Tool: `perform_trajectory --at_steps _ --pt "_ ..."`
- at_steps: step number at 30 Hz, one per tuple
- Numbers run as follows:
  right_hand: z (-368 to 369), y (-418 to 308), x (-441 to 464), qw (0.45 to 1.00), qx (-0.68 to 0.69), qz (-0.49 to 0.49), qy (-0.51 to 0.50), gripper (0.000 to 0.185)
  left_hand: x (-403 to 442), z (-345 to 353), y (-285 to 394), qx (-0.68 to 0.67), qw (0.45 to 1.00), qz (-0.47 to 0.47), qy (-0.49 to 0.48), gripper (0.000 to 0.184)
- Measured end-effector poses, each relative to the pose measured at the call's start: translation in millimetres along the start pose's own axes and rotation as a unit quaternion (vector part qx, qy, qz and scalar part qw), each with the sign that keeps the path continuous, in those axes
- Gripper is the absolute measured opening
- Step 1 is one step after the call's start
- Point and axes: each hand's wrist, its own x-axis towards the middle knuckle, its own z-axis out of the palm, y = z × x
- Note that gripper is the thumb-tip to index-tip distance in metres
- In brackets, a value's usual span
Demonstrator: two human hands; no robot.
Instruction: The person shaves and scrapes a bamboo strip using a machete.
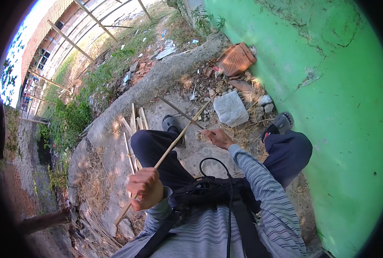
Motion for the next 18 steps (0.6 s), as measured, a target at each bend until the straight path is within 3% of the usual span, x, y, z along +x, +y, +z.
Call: perform_trajectory --at_steps 3,10,12,18 --pt "-9 8 2 0.997 -0.057 0.051 0.028 0.067 -3 0 1 -0.004 1.0 -0.004 0.003 0.064" --pt "-2 26 3 0.999 -0.032 -0.003 0.017 0.076 -1 -2 -3 -0.009 1.0 0.0 0.002 0.065" --pt "-7 38 5 0.991 -0.03 0.106 0.077 0.076 -3 -2 0 -0.007 1.0 -0.005 -0.006 0.064" --pt "-15 25 3 0.988 0.047 0.133 0.067 0.072 -5 1 8 0.046 0.995 -0.04 -0.073 0.067"
